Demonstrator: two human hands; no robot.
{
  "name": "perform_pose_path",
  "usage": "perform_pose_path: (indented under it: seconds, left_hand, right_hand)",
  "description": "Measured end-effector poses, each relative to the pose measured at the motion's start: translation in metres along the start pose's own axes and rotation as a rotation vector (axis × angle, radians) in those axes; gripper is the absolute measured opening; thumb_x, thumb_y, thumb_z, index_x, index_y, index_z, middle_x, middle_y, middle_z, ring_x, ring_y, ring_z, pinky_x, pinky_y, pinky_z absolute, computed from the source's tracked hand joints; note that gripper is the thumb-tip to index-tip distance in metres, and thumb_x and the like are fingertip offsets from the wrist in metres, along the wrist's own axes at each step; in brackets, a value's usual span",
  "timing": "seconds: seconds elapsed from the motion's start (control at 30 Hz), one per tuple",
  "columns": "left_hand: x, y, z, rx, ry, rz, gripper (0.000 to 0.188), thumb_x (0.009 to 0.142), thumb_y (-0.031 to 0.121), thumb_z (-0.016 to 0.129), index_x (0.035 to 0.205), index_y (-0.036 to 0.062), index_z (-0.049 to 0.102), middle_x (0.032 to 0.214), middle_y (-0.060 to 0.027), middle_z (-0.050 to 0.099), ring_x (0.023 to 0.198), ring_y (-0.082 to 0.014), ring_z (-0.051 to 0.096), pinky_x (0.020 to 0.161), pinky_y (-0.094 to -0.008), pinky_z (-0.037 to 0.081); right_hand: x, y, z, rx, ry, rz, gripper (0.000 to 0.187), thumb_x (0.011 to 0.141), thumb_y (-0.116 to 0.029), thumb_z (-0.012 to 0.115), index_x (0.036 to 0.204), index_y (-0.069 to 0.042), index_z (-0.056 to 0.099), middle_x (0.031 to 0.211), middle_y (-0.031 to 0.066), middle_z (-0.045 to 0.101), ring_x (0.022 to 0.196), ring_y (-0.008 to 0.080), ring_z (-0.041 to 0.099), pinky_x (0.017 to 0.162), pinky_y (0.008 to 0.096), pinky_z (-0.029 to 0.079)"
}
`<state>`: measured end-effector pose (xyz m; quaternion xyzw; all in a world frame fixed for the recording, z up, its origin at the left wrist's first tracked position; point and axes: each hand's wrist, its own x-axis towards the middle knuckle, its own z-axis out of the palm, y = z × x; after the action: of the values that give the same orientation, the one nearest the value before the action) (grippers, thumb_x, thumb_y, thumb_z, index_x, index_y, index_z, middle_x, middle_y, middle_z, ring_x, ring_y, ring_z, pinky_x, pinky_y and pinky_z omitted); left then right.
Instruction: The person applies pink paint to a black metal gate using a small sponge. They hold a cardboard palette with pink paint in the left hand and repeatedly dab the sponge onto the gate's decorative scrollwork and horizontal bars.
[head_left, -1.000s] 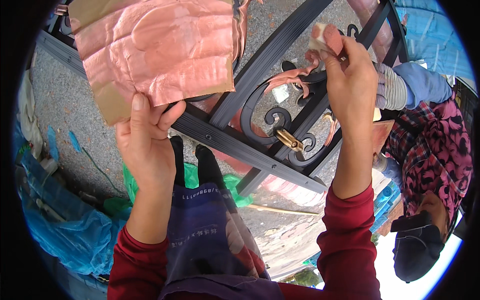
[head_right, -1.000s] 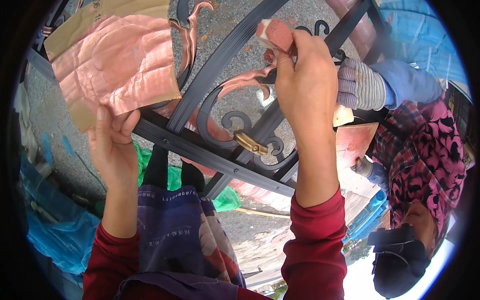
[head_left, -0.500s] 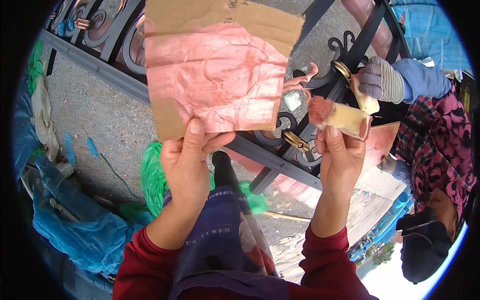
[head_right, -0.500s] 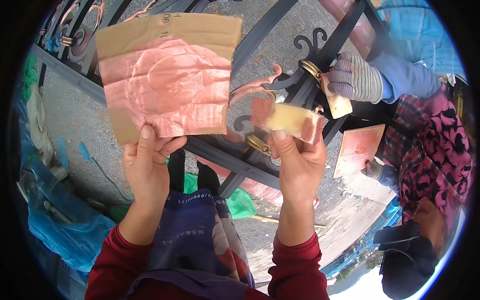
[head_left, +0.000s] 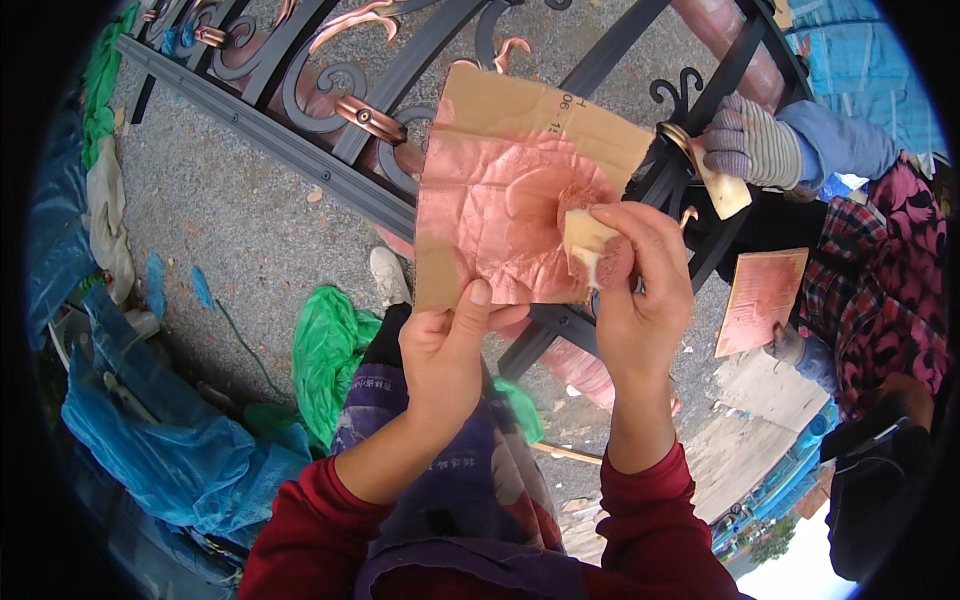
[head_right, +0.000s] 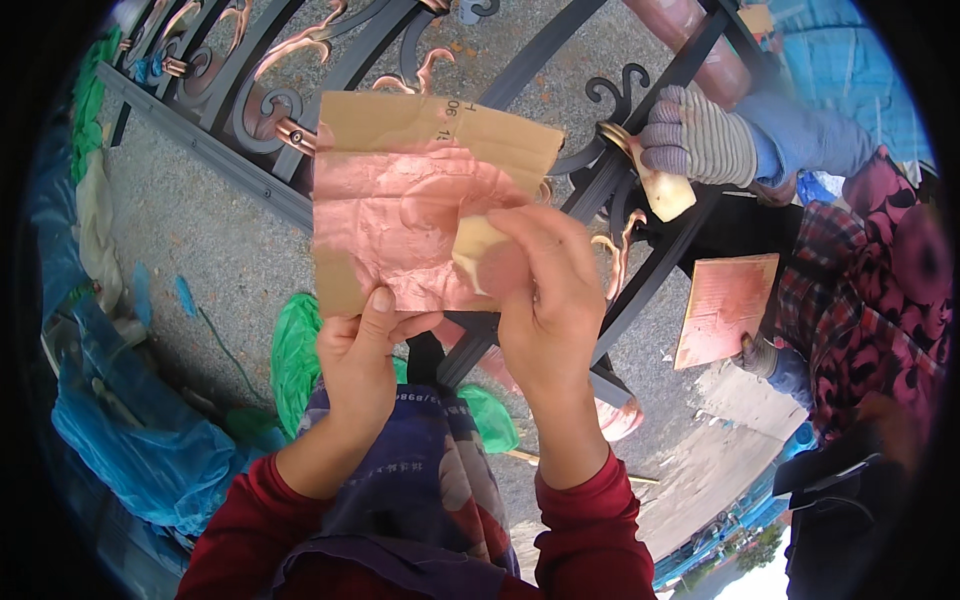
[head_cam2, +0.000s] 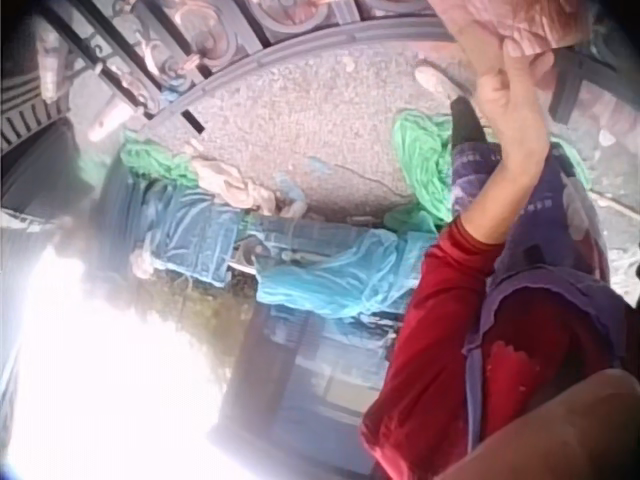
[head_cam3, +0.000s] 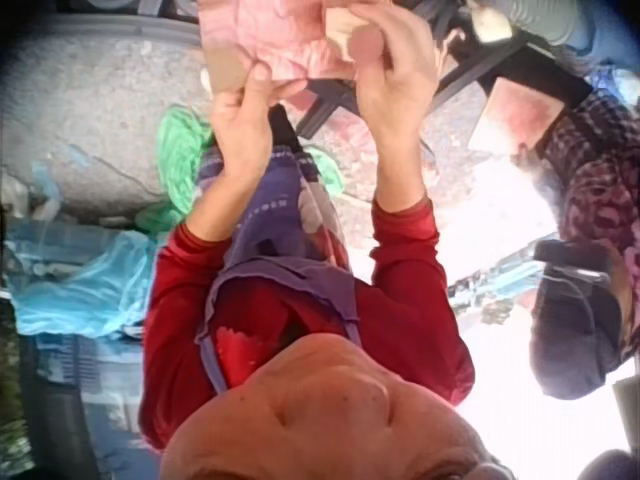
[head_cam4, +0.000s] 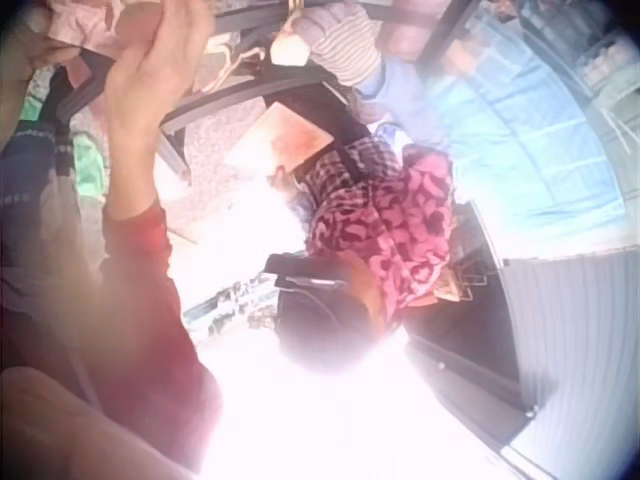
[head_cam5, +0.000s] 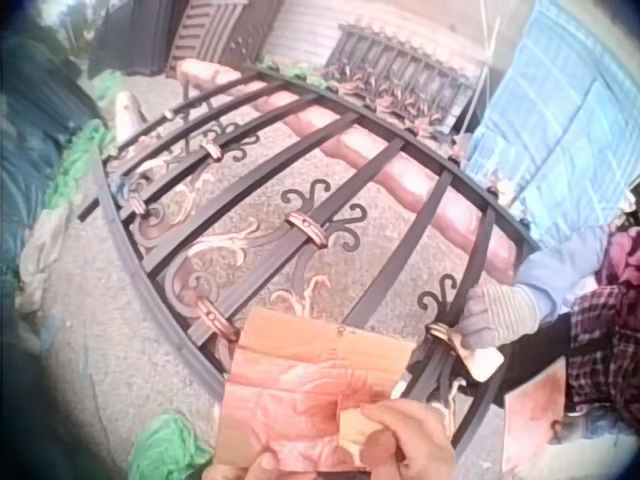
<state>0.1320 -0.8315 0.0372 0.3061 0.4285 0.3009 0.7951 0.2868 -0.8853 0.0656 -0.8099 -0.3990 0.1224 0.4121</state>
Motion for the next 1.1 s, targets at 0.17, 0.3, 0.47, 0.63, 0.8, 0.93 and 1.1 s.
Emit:
perform_pose_path:
  seconds: [0.17,0.3,0.47,0.63,0.8,0.93,1.1]
  left_hand:
    - [-0.007,-0.011,-0.005,-0.006,0.003,-0.032,0.020,0.102,0.014,0.056,0.109,-0.0034,0.063,0.102,-0.0073,0.064,0.088,-0.0205,0.070,0.079,-0.0340,0.061]
    - [-0.006,-0.005,-0.011,-0.028,0.017,-0.074,0.019,0.101,0.014,0.058,0.104,-0.0041,0.064,0.095,-0.0047,0.063,0.087,-0.0203,0.070,0.080,-0.0319,0.060]
    - [0.009,0.024,-0.055,0.016,0.098,0.056,0.020,0.102,0.015,0.056,0.106,-0.0027,0.065,0.100,-0.0079,0.068,0.089,-0.0169,0.070,0.080,-0.0355,0.062]
    - [0.019,0.033,-0.109,0.013,0.128,0.205,0.019,0.102,0.015,0.055,0.111,-0.0002,0.061,0.102,-0.0073,0.068,0.090,-0.0179,0.071,0.079,-0.0373,0.063]
    - [0.009,0.033,-0.119,0.004,0.209,0.151,0.017,0.103,0.014,0.053,0.113,0.0012,0.059,0.101,-0.0056,0.066,0.090,-0.0162,0.070,0.080,-0.0382,0.063]
    - [0.004,0.030,-0.132,-0.010,0.257,0.160,0.016,0.103,0.014,0.053,0.112,0.0017,0.059,0.101,-0.0046,0.066,0.088,-0.0158,0.070,0.080,-0.0389,0.063]
    - [-0.002,0.026,-0.137,-0.058,0.264,0.166,0.015,0.103,0.014,0.054,0.110,0.0027,0.060,0.099,-0.0031,0.066,0.086,-0.0150,0.071,0.079,-0.0392,0.063]
  right_hand:
    - [-0.009,0.003,-0.008,-0.021,-0.031,0.039,0.040,0.072,0.017,0.057,0.107,-0.001,0.068,0.108,0.0142,0.064,0.101,0.0307,0.064,0.087,0.0346,0.050]
    - [-0.021,0.005,-0.008,-0.013,-0.112,0.033,0.025,0.084,0.009,0.060,0.106,-0.001,0.067,0.104,0.0125,0.063,0.094,0.0254,0.063,0.080,0.0303,0.050]
    - [-0.027,0.012,-0.045,0.051,-0.024,0.266,0.014,0.097,-0.003,0.058,0.108,0.003,0.063,0.101,0.0086,0.061,0.090,0.0150,0.058,0.078,0.0249,0.046]
    - [-0.015,0.010,-0.038,-0.209,-0.395,0.208,0.018,0.092,0.000,0.064,0.109,0.005,0.060,0.098,0.0061,0.058,0.089,0.0150,0.057,0.078,0.0259,0.046]
    - [-0.003,0.010,-0.006,-0.424,-0.508,0.034,0.018,0.084,0.002,0.060,0.101,-0.001,0.062,0.095,0.0164,0.061,0.088,0.0392,0.060,0.074,0.0418,0.048]
    - [-0.008,0.004,-0.025,-0.525,-0.563,0.175,0.020,0.083,0.003,0.061,0.102,-0.001,0.063,0.094,0.0158,0.061,0.087,0.0383,0.061,0.075,0.0404,0.048]
    - [-0.006,0.002,-0.018,-0.409,-0.535,0.076,0.020,0.085,0.010,0.061,0.103,0.003,0.062,0.092,0.0115,0.059,0.081,0.0223,0.059,0.072,0.0282,0.046]
